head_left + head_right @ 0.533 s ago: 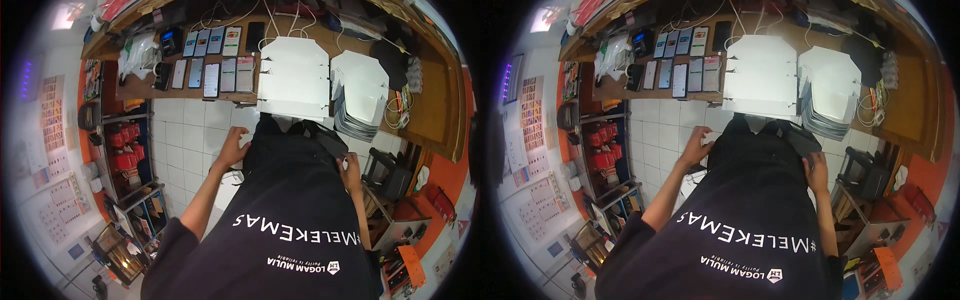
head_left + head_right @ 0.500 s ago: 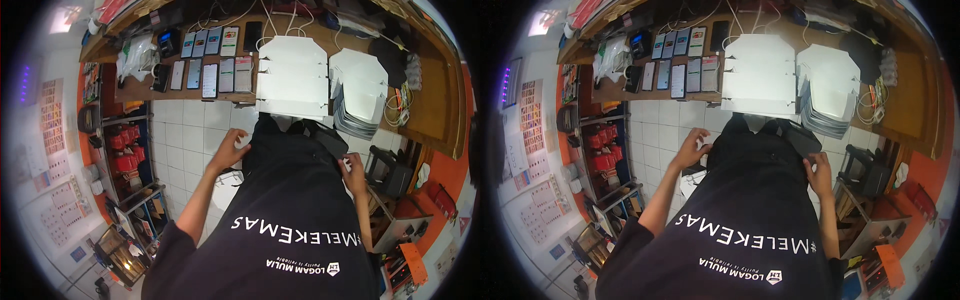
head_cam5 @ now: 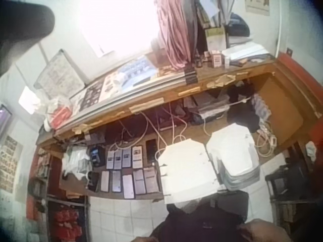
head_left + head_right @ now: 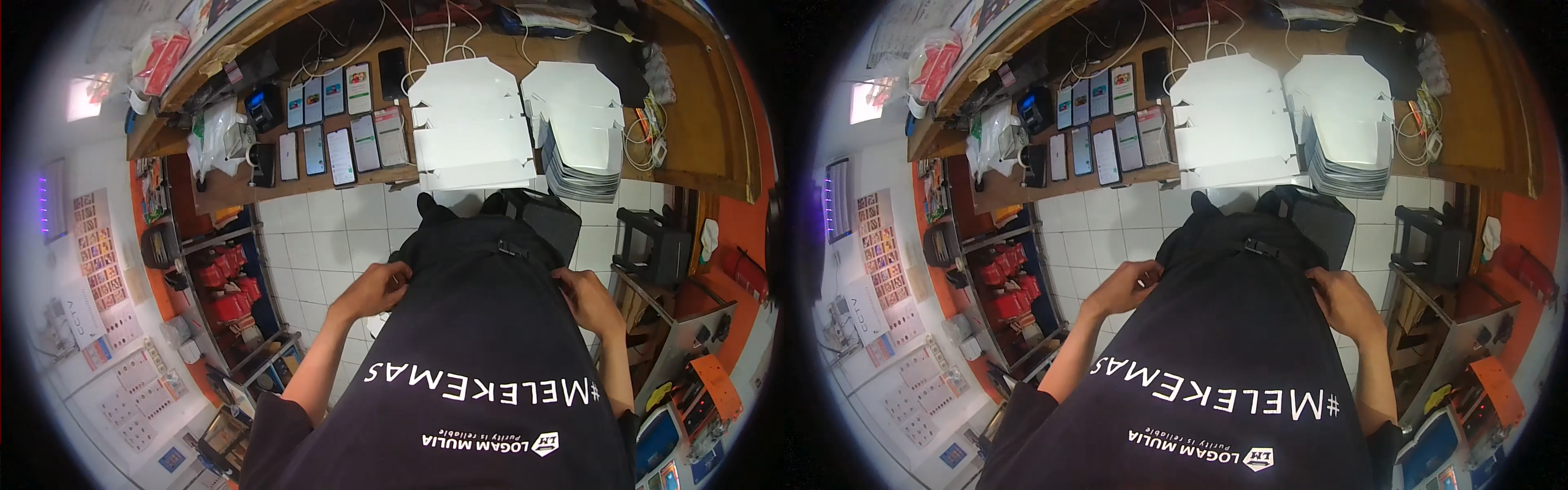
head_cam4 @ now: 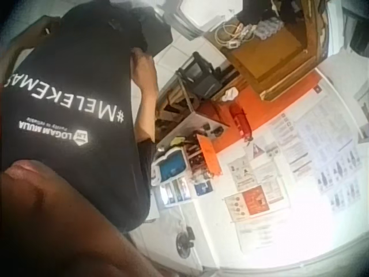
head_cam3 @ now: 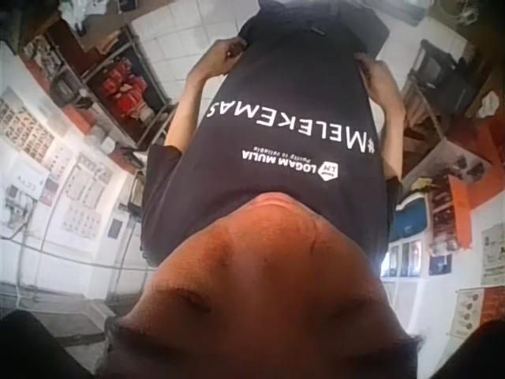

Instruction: The person assembles cardboard boxes by hand, folding and securing the flaps together. The person handles the flat cardboard templates one by one, folding the sides and inserting tabs into slots to form the box structure, then places the assembled boxes into a stack.

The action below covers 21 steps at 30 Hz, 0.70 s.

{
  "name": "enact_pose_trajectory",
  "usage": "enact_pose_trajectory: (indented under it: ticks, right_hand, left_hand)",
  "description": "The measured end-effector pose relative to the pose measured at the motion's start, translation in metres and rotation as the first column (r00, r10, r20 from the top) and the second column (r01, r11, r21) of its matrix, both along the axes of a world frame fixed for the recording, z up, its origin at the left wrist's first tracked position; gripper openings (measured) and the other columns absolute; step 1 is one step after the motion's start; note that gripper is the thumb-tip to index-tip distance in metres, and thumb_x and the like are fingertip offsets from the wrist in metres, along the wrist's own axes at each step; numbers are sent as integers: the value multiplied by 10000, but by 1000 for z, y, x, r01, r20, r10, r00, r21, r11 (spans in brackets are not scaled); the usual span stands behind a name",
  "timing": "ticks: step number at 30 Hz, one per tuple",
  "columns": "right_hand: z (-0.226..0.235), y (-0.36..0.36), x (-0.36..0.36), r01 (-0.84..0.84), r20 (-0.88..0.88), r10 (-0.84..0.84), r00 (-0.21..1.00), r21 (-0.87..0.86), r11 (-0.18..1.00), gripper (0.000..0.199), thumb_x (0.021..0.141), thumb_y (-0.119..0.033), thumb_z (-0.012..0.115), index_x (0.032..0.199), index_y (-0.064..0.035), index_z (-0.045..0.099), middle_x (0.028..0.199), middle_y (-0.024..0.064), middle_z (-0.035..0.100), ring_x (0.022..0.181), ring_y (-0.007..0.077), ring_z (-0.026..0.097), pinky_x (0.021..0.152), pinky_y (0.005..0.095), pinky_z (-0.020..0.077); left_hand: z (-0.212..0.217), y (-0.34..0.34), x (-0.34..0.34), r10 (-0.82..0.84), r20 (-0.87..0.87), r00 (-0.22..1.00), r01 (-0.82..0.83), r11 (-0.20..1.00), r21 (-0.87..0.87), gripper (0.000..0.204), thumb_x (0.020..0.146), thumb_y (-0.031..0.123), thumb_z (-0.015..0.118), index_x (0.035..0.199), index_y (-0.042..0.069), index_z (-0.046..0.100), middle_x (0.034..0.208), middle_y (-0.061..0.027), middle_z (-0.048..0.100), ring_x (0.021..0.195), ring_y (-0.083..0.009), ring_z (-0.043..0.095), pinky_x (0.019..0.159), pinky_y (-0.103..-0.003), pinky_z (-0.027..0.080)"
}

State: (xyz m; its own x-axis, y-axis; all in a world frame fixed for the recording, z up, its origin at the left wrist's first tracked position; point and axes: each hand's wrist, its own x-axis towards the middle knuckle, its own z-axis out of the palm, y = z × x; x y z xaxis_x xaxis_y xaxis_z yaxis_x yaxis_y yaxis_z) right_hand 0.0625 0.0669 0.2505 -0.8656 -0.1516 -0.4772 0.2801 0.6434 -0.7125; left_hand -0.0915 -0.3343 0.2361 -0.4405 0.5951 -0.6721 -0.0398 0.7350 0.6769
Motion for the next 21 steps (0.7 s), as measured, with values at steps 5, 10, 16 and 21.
enact_pose_trajectory:
  ticks: [5,10,16,21]
  right_hand:
    - [7,-32,-36,-82,77,77,994,69,994,227,901,-2,617,1126,-24,628,917,256,674,924,468,644,759,500,521]
    - [22,-56,-46,-117,171,102,980,77,990,249,878,-21,645,1125,-16,614,916,260,657,941,458,647,792,508,524]
    - [57,-88,-56,-194,382,161,910,50,980,314,804,-20,666,1117,-16,651,921,234,677,957,434,638,809,501,515]
    - [63,-109,-110,-325,250,310,917,24,945,253,800,-42,677,1051,-12,657,846,221,666,860,429,642,738,495,508]
  left_hand:
    - [48,-20,-14,-220,-261,940,229,973,4,178,906,70,655,1035,-46,695,884,-192,714,779,-372,685,722,-429,540]
    - [60,-40,-32,-286,-323,902,280,958,-65,180,901,89,653,1024,-30,709,878,-190,706,821,-402,670,729,-470,534]
    - [38,-59,-50,-199,-379,904,225,974,25,173,890,77,673,1023,-23,717,825,-189,689,762,-384,667,704,-455,526]
    - [41,-106,-34,15,-297,955,-8,1000,25,145,882,52,667,1000,-32,664,837,-198,680,760,-391,655,708,-463,524]
